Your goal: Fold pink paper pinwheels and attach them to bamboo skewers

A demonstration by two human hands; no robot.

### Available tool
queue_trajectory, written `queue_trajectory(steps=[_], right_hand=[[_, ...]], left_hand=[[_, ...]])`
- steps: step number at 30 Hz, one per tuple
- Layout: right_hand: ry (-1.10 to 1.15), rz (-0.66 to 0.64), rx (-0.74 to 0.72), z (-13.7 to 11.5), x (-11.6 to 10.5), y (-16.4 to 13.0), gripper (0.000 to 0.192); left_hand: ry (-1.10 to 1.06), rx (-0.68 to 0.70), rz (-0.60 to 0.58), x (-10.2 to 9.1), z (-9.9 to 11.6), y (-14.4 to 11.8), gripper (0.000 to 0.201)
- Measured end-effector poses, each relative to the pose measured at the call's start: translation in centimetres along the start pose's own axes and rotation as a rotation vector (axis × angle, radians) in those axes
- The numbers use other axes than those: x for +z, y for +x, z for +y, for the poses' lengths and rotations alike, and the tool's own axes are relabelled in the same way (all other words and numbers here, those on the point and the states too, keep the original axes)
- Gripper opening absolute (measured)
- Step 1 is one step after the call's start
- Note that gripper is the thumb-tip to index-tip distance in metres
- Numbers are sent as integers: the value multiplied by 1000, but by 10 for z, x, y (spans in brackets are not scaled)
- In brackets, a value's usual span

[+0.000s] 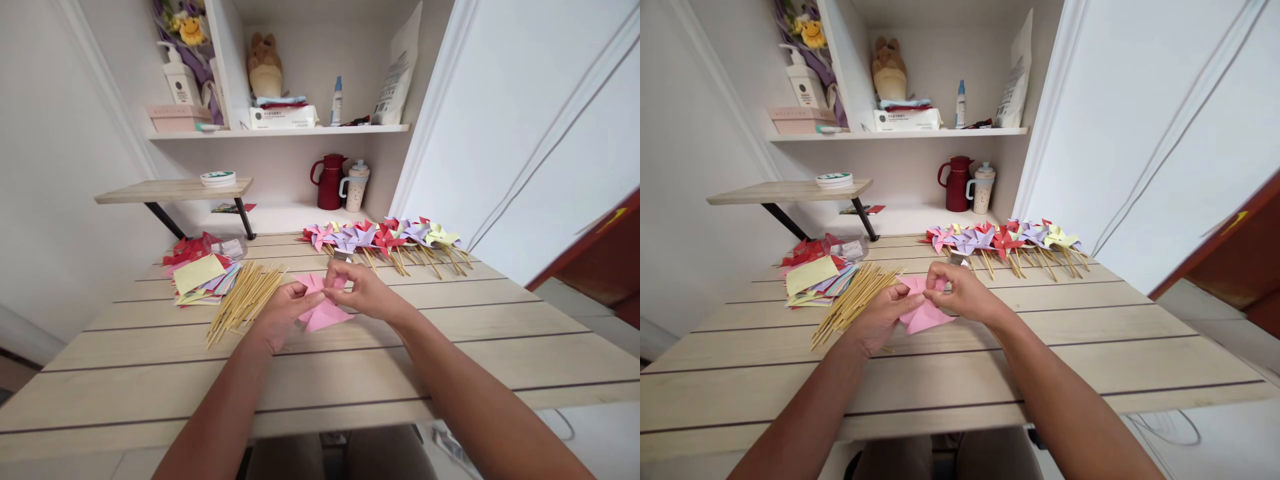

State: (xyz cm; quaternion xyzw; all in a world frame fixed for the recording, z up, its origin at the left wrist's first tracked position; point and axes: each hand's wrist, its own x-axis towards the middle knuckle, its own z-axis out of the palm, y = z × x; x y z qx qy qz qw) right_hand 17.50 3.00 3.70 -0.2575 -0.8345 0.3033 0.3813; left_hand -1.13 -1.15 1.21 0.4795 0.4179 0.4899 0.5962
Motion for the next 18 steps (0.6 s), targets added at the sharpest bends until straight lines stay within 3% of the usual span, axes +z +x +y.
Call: queue_trajectory(steps=[5, 8, 12, 14, 18], right_hand=[[13, 10, 11, 1, 1, 0, 12], [138, 94, 63, 5, 5, 2, 9], [453, 162, 270, 13, 13, 5, 48], [581, 165, 354, 16, 16, 6, 58], [705, 144, 415, 19, 19, 8, 38]], left_hand=[[-39, 31, 79, 2, -2, 1, 32], [-101, 62, 137, 3, -3, 3, 30], [-181, 172, 162, 5, -4, 6, 32], [-195, 214, 180, 6, -4, 6, 32], [-175, 233, 214, 9, -3, 6, 31]])
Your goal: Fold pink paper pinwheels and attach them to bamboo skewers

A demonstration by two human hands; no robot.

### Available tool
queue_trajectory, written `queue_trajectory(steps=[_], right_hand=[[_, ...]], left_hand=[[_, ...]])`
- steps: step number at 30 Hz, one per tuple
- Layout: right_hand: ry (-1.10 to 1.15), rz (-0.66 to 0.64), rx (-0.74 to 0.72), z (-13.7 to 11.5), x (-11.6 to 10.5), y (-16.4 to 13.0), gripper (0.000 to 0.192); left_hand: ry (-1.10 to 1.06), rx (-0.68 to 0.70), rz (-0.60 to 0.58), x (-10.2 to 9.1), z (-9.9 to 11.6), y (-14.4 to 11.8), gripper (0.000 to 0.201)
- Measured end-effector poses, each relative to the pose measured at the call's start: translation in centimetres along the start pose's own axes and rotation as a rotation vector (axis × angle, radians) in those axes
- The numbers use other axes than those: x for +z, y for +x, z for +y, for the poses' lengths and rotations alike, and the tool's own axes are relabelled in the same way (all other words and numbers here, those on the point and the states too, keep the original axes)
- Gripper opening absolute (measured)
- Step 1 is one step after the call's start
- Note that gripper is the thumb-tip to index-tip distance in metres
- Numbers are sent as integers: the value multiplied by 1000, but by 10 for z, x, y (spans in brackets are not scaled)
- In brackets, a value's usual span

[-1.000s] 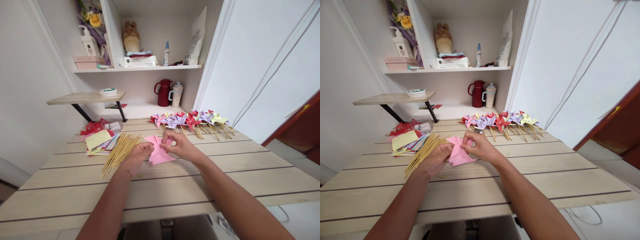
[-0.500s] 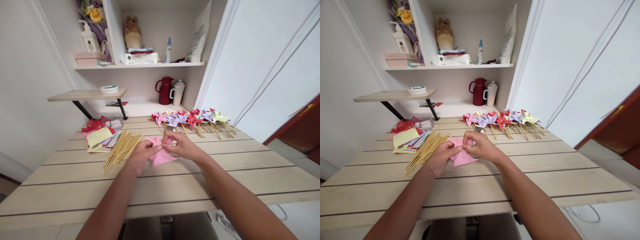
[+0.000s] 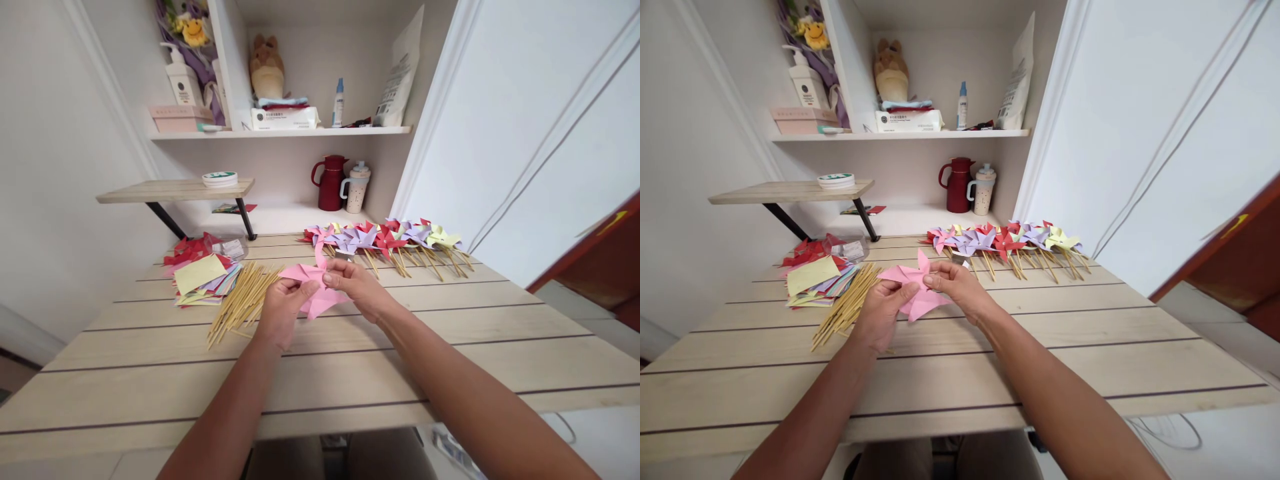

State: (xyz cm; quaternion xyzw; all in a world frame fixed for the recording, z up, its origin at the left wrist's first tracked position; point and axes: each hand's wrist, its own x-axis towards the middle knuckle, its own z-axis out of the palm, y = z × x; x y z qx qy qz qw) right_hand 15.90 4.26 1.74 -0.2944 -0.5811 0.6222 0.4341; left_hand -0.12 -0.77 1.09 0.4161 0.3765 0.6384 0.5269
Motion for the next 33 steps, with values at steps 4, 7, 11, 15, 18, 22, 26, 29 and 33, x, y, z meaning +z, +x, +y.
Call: queue_trajectory(steps=[4, 7, 11, 15, 18, 22, 26, 29, 33], right_hand=[[-54, 34, -34, -1, 1, -1, 30], [-53, 49, -38, -1, 1, -1, 30], [-65, 22, -24, 0, 2, -2, 30], [-99, -10, -22, 2, 2, -2, 31], [-139, -20, -30, 0, 1, -3, 31], [-225, -25, -52, -3, 0, -6, 32], [-300, -34, -62, -6, 2, -8, 35], [-226, -31, -65, -6, 6, -8, 36], [-121, -31, -83, -1, 9, -6, 34]], left_hand=[[46, -3, 40, 0, -1, -1, 30], [66, -8, 61, 0, -1, -1, 31], [99, 7, 75, -1, -1, 1, 30], [131, 24, 93, -1, -3, 2, 30], [141, 29, 97, -2, -4, 2, 31], [106, -15, 61, -3, -3, 1, 34], [75, -108, 15, -3, -1, 0, 33], [59, -85, 32, -3, -1, 0, 33], [67, -27, 64, -3, 0, 1, 32]])
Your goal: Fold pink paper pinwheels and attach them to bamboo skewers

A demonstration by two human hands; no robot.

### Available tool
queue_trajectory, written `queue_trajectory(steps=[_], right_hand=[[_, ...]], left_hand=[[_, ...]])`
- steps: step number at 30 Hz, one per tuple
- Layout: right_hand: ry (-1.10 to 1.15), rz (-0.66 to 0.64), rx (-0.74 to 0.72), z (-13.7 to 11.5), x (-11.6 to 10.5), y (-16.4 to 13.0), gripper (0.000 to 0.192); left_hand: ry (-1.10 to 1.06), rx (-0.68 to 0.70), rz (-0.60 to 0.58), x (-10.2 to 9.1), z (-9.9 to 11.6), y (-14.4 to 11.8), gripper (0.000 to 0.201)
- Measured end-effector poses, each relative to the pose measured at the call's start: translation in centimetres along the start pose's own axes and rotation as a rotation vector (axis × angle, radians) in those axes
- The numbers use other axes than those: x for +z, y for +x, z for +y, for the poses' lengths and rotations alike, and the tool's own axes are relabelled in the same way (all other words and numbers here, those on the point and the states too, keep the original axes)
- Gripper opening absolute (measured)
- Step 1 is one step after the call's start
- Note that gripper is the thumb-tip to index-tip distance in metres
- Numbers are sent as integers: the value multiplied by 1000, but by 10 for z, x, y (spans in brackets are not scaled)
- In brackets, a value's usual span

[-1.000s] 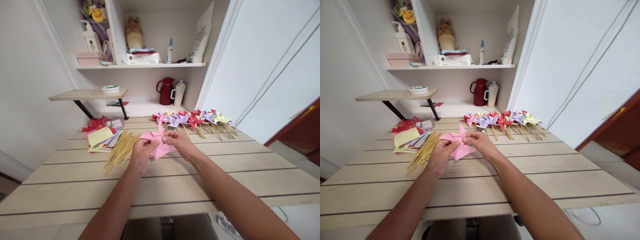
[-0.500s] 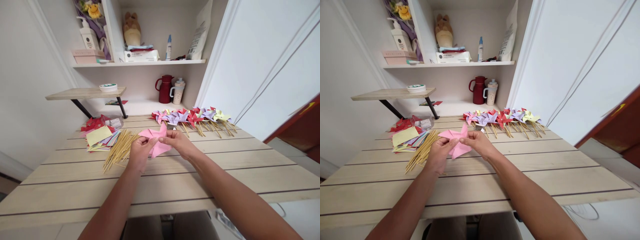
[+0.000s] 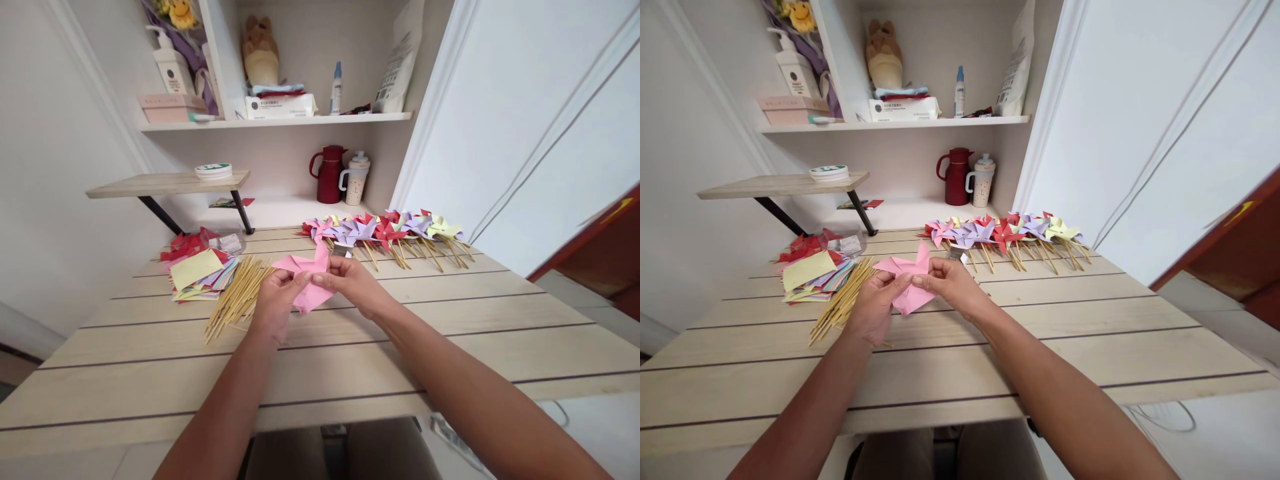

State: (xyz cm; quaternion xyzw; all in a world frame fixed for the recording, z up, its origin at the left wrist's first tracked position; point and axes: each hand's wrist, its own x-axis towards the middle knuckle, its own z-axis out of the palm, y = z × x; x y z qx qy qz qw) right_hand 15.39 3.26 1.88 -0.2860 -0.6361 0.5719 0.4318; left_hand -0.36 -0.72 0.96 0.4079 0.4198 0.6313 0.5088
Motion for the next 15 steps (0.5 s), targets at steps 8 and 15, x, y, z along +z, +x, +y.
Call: queue_trajectory(steps=[8, 15], right_hand=[[-19, 52, -63, -3, 6, -5, 35], [-29, 35, -52, 0, 6, -5, 33]], left_hand=[[-41, 34, -11, 3, 0, 0, 32], [-41, 20, 12, 7, 2, -2, 34]])
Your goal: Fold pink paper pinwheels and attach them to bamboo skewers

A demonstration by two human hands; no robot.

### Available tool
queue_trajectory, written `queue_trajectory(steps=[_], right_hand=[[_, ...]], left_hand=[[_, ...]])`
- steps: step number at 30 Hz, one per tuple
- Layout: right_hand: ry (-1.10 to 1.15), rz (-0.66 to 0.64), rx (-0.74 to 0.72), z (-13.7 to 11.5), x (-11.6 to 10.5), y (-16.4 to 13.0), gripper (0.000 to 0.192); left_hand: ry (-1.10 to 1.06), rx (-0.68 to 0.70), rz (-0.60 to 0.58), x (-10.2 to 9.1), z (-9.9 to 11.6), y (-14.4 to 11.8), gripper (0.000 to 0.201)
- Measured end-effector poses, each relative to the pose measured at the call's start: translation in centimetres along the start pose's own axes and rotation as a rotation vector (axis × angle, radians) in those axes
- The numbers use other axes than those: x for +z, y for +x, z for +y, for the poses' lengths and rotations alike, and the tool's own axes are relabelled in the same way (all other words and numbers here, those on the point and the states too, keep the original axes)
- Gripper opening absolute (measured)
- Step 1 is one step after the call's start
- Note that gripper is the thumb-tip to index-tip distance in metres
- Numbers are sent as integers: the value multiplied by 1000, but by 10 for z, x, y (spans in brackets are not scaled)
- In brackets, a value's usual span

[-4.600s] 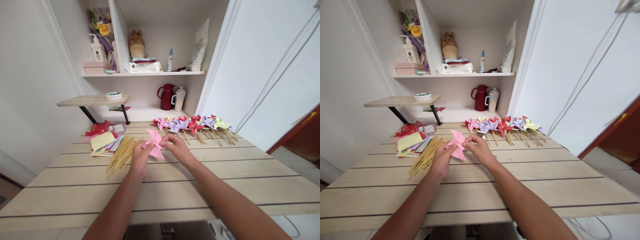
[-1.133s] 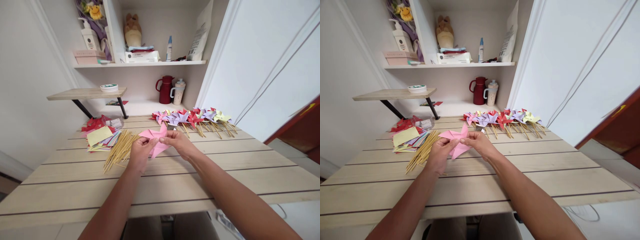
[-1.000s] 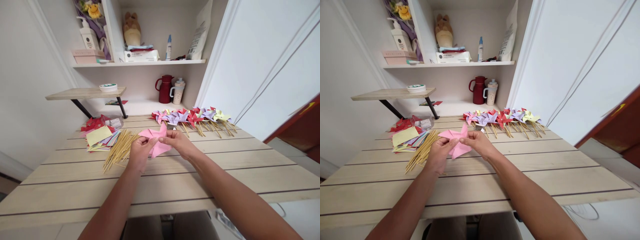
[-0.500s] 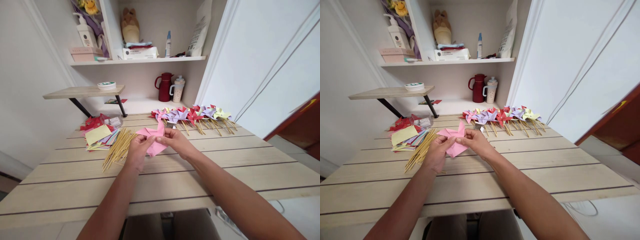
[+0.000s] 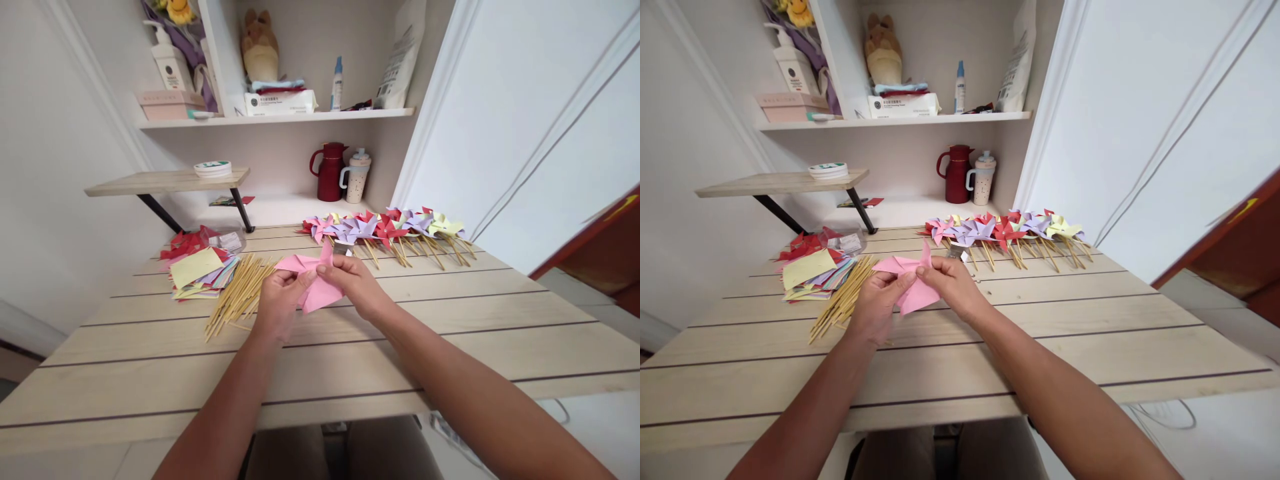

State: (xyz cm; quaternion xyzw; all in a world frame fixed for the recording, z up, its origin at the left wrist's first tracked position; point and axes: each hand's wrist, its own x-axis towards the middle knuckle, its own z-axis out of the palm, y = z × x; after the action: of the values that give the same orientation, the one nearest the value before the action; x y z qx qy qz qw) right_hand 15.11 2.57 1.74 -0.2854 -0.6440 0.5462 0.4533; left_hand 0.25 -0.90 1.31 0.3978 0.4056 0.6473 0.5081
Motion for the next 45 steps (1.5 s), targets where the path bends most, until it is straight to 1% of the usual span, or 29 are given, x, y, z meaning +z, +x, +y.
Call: queue_trajectory(steps=[4, 7, 9, 11, 13, 14, 17, 19, 21, 24, 26, 28, 31, 34, 37, 39, 40, 42, 45], right_hand=[[-68, 35, -46, 0, 3, -1, 40], [-131, 69, -51, 0, 4, -1, 47], [-132, 69, -69, -1, 3, -1, 46], [-107, 2, -80, -1, 3, -1, 38], [-97, -117, -60, -1, 2, -1, 31], [-96, -175, -39, 1, 3, -1, 31], [-97, -315, 20, 6, 5, -1, 42], [-125, -399, 28, 10, 8, -2, 49], [-201, -480, 7, 13, 11, -4, 47], [-308, -563, -17, 11, 12, -5, 37], [-334, -591, -18, 9, 11, -6, 35], [-338, -598, -4, 9, 9, -6, 33], [-286, -588, 26, 13, 7, -4, 37], [-107, -539, 54, 18, 6, -2, 47], [63, -448, 97, 18, 4, 0, 64], [126, -378, 125, 15, 3, 1, 71], [142, -334, 132, 13, 3, 1, 70], [151, -229, 136, 10, 3, 1, 62], [157, -59, 140, 11, 2, 3, 53]], left_hand=[[-29, 20, 25, -1, -1, 1, 32], [-46, 14, 22, -1, -3, 1, 29], [-67, 22, 28, -1, -3, 1, 28], [-108, 25, 56, -3, -2, 2, 27], [-167, 3, 95, -7, 0, 5, 26], [-200, -11, 119, -9, 1, 6, 25], [-277, -46, 197, -15, 5, 11, 24], [-295, -57, 232, -18, 6, 12, 25], [-290, -62, 244, -19, 6, 12, 28], [-259, -85, 239, -19, 4, 11, 35], [-243, -101, 241, -19, 3, 11, 36], [-254, -87, 270, -18, 4, 11, 34], [-306, -58, 336, -17, 6, 12, 27], [-335, -44, 384, -18, 6, 14, 22], [-332, -39, 432, -22, 4, 16, 23], [-327, -48, 456, -25, 3, 17, 25], [-325, -49, 462, -26, 2, 18, 26], [-319, -41, 443, -26, 1, 18, 28], [-286, -10, 334, -21, -1, 16, 31]])
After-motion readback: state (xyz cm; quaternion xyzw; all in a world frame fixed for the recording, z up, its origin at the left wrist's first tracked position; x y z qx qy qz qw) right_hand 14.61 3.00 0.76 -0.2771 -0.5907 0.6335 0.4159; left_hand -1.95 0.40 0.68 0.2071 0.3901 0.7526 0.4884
